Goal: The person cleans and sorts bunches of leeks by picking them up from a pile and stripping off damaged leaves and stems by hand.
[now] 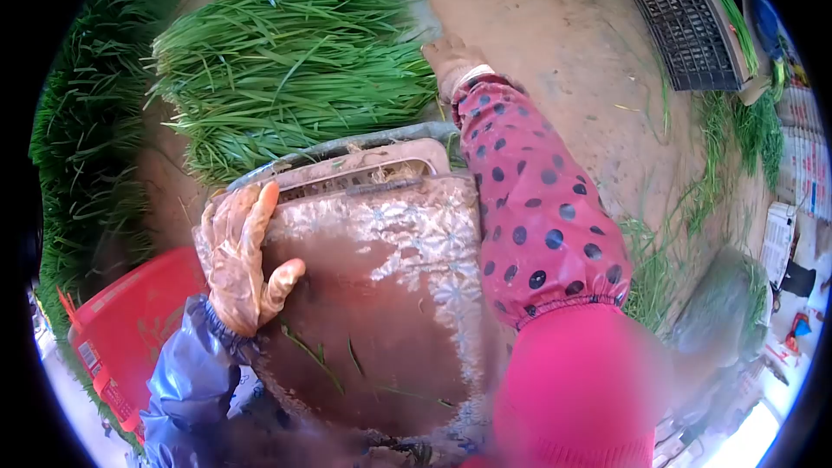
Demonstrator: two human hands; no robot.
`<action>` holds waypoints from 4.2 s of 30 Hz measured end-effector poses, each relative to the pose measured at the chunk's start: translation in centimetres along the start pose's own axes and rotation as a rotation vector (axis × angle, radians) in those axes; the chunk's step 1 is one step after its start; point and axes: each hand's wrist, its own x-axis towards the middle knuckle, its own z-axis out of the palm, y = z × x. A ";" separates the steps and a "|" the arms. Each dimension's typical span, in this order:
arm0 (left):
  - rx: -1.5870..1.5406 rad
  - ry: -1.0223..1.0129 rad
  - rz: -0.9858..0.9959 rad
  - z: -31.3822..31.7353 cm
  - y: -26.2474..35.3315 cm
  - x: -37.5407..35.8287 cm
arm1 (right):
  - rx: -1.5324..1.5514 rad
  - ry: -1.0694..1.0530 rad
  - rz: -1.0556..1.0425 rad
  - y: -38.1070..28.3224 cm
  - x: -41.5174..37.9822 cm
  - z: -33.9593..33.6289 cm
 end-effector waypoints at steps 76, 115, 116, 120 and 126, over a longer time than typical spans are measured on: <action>-0.769 -0.390 -0.419 0.7 -30.0 6.9 | 1.970 -0.006 0.811 9.5 -36.1 -2.0; -1.363 0.291 -0.105 -10.0 19.2 -20.2 | 1.733 0.108 -0.434 -23.1 -47.0 -23.8; -1.347 0.328 -0.091 -10.4 19.0 -20.2 | 1.764 0.154 -0.430 -23.7 -47.4 -24.1; -1.186 0.254 -0.099 -12.8 17.9 -20.0 | 1.423 0.130 -0.396 -23.9 -47.6 -23.4; -0.845 0.321 -0.020 -8.2 17.0 -19.1 | 1.395 -0.034 -0.434 -22.9 -46.0 -18.3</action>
